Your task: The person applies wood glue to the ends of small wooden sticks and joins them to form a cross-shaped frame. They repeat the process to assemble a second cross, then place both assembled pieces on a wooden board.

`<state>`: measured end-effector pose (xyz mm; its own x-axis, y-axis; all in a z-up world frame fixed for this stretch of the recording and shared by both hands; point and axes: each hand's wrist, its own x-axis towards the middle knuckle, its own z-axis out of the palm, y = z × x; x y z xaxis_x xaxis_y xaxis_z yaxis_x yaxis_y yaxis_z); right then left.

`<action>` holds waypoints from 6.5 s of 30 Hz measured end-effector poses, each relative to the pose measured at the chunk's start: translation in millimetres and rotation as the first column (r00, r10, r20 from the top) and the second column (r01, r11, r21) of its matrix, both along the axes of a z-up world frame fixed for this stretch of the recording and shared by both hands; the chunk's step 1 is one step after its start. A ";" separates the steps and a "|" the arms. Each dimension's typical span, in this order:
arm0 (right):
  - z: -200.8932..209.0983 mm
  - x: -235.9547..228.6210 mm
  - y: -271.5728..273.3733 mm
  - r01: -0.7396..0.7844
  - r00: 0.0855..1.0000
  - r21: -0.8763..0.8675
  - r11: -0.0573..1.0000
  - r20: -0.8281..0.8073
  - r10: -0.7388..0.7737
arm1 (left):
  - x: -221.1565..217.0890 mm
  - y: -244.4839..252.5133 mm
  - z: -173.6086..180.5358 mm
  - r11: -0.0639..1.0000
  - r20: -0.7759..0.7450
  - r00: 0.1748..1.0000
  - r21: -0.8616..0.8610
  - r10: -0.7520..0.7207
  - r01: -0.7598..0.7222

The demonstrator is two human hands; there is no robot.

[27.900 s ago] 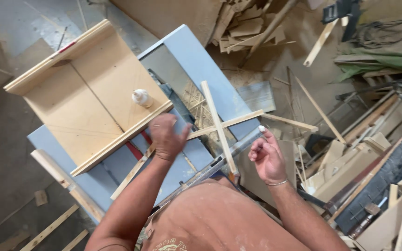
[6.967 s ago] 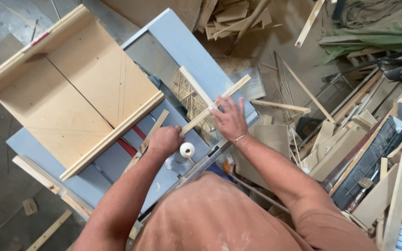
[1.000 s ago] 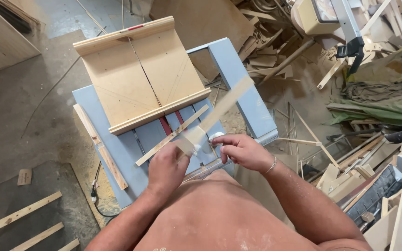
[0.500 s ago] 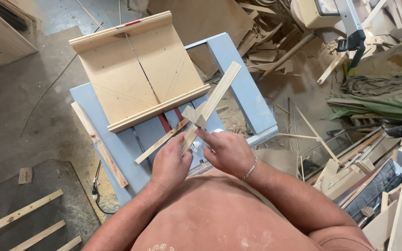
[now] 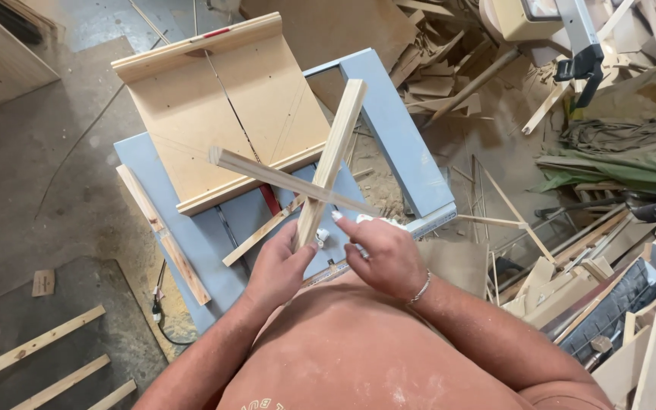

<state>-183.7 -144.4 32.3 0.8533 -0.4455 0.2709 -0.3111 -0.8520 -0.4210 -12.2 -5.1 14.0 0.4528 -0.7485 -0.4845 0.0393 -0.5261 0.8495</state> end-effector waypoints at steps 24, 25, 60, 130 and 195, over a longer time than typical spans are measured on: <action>-25.5 27.4 5.8 -0.003 1.000 0.160 0.987 0.003 0.003 | -13.6 -4.5 13.3 0.985 -0.191 0.981 -0.160 0.034 -0.066; -25.1 25.0 6.6 0.001 1.000 0.161 0.987 0.006 -0.003 | -14.6 -3.4 8.7 0.985 -0.188 0.982 -0.159 0.029 -0.060; 33.2 80.3 26.1 -0.552 0.833 0.087 0.829 0.007 0.554 | 29.8 62.4 2.8 0.784 -0.778 0.624 -0.344 0.070 -0.517; 13.0 104.1 -138.1 -0.817 0.541 0.167 0.552 -0.112 0.834 | -79.7 0.6 37.0 0.662 0.203 0.697 0.217 0.688 -0.717; -131.3 177.0 -147.7 -0.320 0.945 0.281 0.905 0.024 0.327 | -39.6 108.3 -66.2 0.441 0.560 0.531 0.302 0.636 -0.845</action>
